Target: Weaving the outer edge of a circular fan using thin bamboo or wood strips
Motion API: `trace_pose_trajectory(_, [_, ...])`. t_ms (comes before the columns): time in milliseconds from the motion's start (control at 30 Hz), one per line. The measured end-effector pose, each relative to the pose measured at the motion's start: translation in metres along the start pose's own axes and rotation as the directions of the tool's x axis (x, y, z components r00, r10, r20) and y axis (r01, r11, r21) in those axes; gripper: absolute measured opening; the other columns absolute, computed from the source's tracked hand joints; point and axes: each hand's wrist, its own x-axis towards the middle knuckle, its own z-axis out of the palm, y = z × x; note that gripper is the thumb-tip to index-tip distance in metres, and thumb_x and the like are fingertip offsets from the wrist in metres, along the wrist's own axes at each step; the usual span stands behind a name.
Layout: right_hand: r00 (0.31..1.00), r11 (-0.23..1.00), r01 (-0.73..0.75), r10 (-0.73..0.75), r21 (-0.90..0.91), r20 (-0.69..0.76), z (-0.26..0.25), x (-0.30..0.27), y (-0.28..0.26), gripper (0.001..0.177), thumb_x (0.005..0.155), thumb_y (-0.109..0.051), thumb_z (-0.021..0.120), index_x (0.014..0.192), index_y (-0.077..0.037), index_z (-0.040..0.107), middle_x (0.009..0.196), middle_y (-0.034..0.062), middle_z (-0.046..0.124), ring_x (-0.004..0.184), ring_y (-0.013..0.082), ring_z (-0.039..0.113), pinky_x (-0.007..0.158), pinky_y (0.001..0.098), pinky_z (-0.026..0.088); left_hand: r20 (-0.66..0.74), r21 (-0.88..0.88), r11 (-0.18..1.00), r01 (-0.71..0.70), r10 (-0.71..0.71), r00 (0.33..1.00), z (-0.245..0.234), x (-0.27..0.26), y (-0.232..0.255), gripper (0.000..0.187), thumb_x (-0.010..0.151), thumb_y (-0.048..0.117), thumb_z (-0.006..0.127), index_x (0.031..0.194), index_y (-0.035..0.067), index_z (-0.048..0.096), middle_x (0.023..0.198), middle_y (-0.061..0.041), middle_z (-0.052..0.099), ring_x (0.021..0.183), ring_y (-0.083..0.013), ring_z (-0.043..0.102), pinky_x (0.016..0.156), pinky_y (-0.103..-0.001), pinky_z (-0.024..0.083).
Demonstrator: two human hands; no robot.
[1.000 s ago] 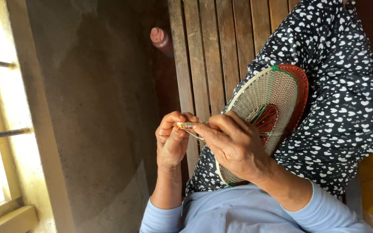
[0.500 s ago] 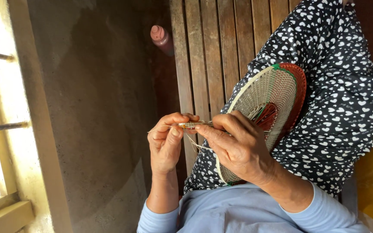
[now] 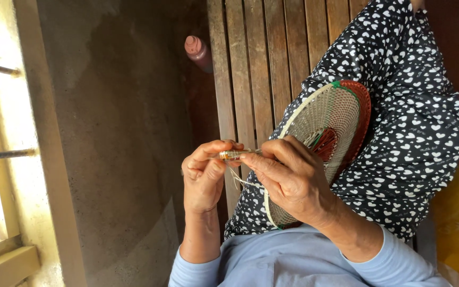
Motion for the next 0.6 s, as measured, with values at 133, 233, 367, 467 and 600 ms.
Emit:
trace_pose_trajectory(133, [1.000, 1.000, -0.001, 0.001, 0.010, -0.001, -0.002, -0.001, 0.000, 0.020, 0.096, -0.005, 0.067, 0.112, -0.011, 0.077, 0.083, 0.0051, 0.055, 0.069, 0.0209, 0.053, 0.064, 0.0342, 0.052, 0.005, 0.084, 0.996, -0.020, 0.020, 1.000, 0.006, -0.003, 0.009, 0.035, 0.090, 0.007, 0.073, 0.113, -0.018, 0.063, 0.105, -0.042, 0.067, 0.095, -0.0396, 0.073, 0.079, -0.039, 0.065])
trace_pose_trajectory(233, [1.000, 1.000, -0.006, 0.006, 0.009, 0.001, -0.002, -0.002, 0.001, 0.021, 0.096, -0.005, 0.067, 0.112, -0.011, 0.077, 0.083, 0.0052, 0.054, 0.069, 0.0212, 0.054, 0.065, 0.0342, 0.052, -0.035, 0.156, 0.987, -0.035, 0.041, 0.999, 0.015, -0.004, 0.011, 0.031, 0.092, 0.005, 0.071, 0.112, -0.018, 0.064, 0.102, -0.039, 0.069, 0.091, -0.0371, 0.074, 0.077, -0.037, 0.066])
trace_pose_trajectory(367, [1.000, 1.000, -0.002, 0.002, -0.006, 0.004, -0.003, -0.003, 0.004, 0.022, 0.095, -0.004, 0.068, 0.113, -0.013, 0.078, 0.083, 0.0048, 0.056, 0.071, 0.0213, 0.055, 0.066, 0.0353, 0.052, -0.078, 0.106, 0.993, -0.058, 0.066, 0.995, 0.013, -0.005, 0.000, 0.028, 0.093, 0.001, 0.068, 0.112, -0.018, 0.065, 0.101, -0.040, 0.069, 0.088, -0.0371, 0.075, 0.076, -0.037, 0.067])
trace_pose_trajectory(467, [1.000, 1.000, -0.017, 0.018, 0.012, -0.003, -0.006, -0.005, 0.005, 0.022, 0.094, -0.004, 0.070, 0.111, -0.014, 0.078, 0.083, 0.0040, 0.056, 0.071, 0.0205, 0.054, 0.067, 0.0355, 0.051, -0.066, 0.044, 0.997, -0.057, 0.060, 0.996, 0.007, -0.007, -0.010, 0.029, 0.091, -0.001, 0.069, 0.113, -0.019, 0.064, 0.101, -0.041, 0.068, 0.090, -0.0399, 0.075, 0.076, -0.038, 0.066])
trace_pose_trajectory(600, [0.999, 0.994, -0.043, 0.044, 0.097, -0.010, -0.015, -0.003, 0.003, 0.024, 0.094, -0.003, 0.070, 0.113, -0.014, 0.079, 0.083, 0.0041, 0.056, 0.072, 0.0196, 0.052, 0.068, 0.0346, 0.050, -0.042, 0.048, 0.995, -0.092, 0.094, 0.995, 0.019, -0.009, -0.008, 0.029, 0.090, 0.000, 0.071, 0.112, -0.018, 0.066, 0.103, -0.038, 0.069, 0.092, -0.0407, 0.074, 0.077, -0.039, 0.066])
